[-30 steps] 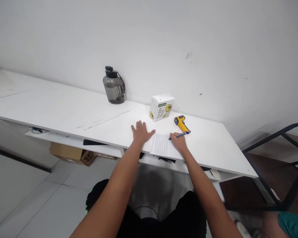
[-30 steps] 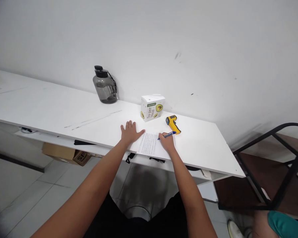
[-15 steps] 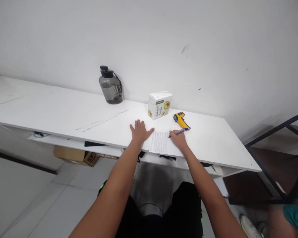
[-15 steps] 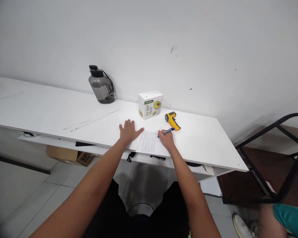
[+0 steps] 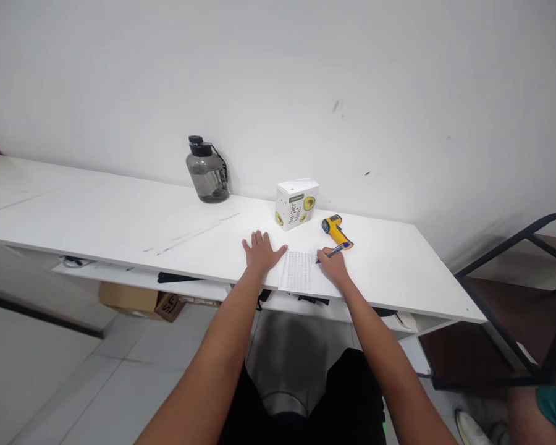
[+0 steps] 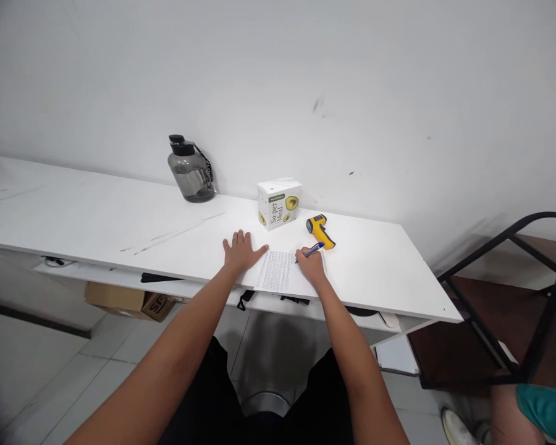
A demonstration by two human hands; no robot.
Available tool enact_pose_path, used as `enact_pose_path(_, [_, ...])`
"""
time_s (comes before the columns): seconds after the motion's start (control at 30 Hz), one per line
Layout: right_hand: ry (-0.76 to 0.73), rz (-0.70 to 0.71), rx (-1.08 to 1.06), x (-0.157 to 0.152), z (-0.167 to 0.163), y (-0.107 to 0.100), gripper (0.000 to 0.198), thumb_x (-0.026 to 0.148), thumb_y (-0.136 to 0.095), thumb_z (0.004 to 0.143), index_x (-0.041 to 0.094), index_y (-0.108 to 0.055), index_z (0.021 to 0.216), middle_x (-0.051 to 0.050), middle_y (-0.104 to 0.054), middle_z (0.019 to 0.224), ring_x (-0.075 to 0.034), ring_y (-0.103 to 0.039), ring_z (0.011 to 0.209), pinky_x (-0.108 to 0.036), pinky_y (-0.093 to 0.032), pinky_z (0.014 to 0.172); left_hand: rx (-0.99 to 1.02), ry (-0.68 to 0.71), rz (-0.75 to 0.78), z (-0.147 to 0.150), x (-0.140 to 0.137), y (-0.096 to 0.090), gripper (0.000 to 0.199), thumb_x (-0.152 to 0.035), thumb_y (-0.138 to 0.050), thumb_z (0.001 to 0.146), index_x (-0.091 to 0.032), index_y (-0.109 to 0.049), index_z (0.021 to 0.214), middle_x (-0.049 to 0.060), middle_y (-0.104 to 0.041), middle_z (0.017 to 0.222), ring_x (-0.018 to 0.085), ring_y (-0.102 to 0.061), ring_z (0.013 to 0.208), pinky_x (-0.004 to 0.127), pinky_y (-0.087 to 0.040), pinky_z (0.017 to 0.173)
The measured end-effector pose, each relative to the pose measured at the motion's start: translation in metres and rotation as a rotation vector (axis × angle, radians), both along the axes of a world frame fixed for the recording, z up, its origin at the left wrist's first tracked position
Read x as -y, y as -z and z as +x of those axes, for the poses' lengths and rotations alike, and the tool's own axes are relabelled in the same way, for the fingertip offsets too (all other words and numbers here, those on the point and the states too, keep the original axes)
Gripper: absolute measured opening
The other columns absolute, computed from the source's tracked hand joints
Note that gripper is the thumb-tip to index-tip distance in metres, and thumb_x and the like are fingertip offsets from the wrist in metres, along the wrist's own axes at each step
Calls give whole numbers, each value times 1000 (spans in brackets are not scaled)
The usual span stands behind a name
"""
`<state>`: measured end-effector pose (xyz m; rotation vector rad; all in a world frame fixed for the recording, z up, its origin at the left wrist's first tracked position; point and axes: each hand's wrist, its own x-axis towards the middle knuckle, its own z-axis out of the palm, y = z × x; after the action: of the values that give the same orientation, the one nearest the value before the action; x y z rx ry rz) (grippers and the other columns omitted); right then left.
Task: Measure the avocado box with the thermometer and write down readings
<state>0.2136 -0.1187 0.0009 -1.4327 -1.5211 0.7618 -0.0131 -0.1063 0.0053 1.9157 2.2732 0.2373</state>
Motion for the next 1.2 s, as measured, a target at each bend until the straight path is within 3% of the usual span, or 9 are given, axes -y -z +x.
enact_pose_path(0.13, [96, 87, -37, -1, 2, 1, 45, 62, -49, 86, 24, -52, 62, -1, -59, 67, -20, -55, 76, -32, -44, 76, 13, 2, -8, 0, 0, 0, 100, -76, -29, 91, -6, -23, 162, 19, -11, 171, 36, -6, 161, 60, -6, 127])
enact_pose_path(0.27, [117, 60, -82, -3, 3, -1, 52, 68, -46, 87, 21, -67, 92, -7, -71, 91, -24, -63, 91, -34, -48, 85, 14, 3, -2, 0, 1, -2, 99, -75, -29, 92, -5, -24, 162, 20, -11, 171, 36, -6, 160, 60, -6, 127])
enact_pose_path(0.4, [232, 212, -68, -2, 3, -1, 52, 62, -51, 86, 17, -68, 107, -12, -72, 108, -25, -64, 100, -37, -48, 94, 0, 10, -2, 0, 2, -1, 98, -74, -29, 92, -4, -24, 162, 21, -12, 171, 35, -6, 161, 61, -6, 127])
enact_pose_path(0.5, [150, 270, -49, -3, 3, 3, 53, 48, -51, 87, 15, -63, 126, -12, -72, 111, -22, -66, 96, -37, -49, 94, -3, 4, -6, 0, 1, -1, 97, -72, -26, 94, -4, -23, 162, 20, -12, 171, 35, -6, 161, 61, -6, 127])
enact_pose_path(0.67, [3, 58, -38, -12, 3, 14, 51, 30, -42, 87, 17, -66, 130, -9, -76, 106, -20, -69, 93, -36, -52, 91, -19, 4, -9, -1, -1, 0, 95, -71, -25, 94, -5, -23, 162, 20, -12, 171, 34, -7, 161, 61, -6, 127])
enact_pose_path(0.87, [-46, -6, 182, -16, -1, 15, 50, 21, -39, 89, 24, -69, 130, -5, -71, 129, -20, -64, 122, -36, -46, 107, -9, 3, -5, -2, -2, 2, 95, -72, -26, 94, -6, -23, 162, 21, -11, 171, 34, -6, 161, 61, -6, 126])
enact_pose_path(0.97, [-93, -88, 371, -21, -3, 4, 53, 17, -39, 90, 23, -65, 137, -6, -70, 131, -20, -62, 124, -36, -45, 109, -5, -3, 0, -3, -3, 3, 94, -72, -29, 94, -7, -25, 162, 21, -13, 171, 34, -7, 161, 60, -6, 127])
enact_pose_path(1.07, [-148, -127, 461, -36, -1, -16, 46, 17, -48, 88, 23, -70, 128, -8, -71, 130, -24, -63, 122, -36, -46, 106, 4, -16, 10, -3, -3, 3, 93, -73, -31, 93, -9, -28, 161, 20, -15, 171, 33, -8, 161, 59, -7, 127])
enact_pose_path(1.2, [-28, -115, 522, -64, 7, -39, 55, 24, -52, 90, 14, -54, 144, -23, -59, 142, -39, -55, 130, -54, -39, 107, 31, -29, 41, -5, -3, 3, 94, -75, -39, 91, -12, -31, 160, 19, -18, 171, 33, -10, 160, 59, -8, 127])
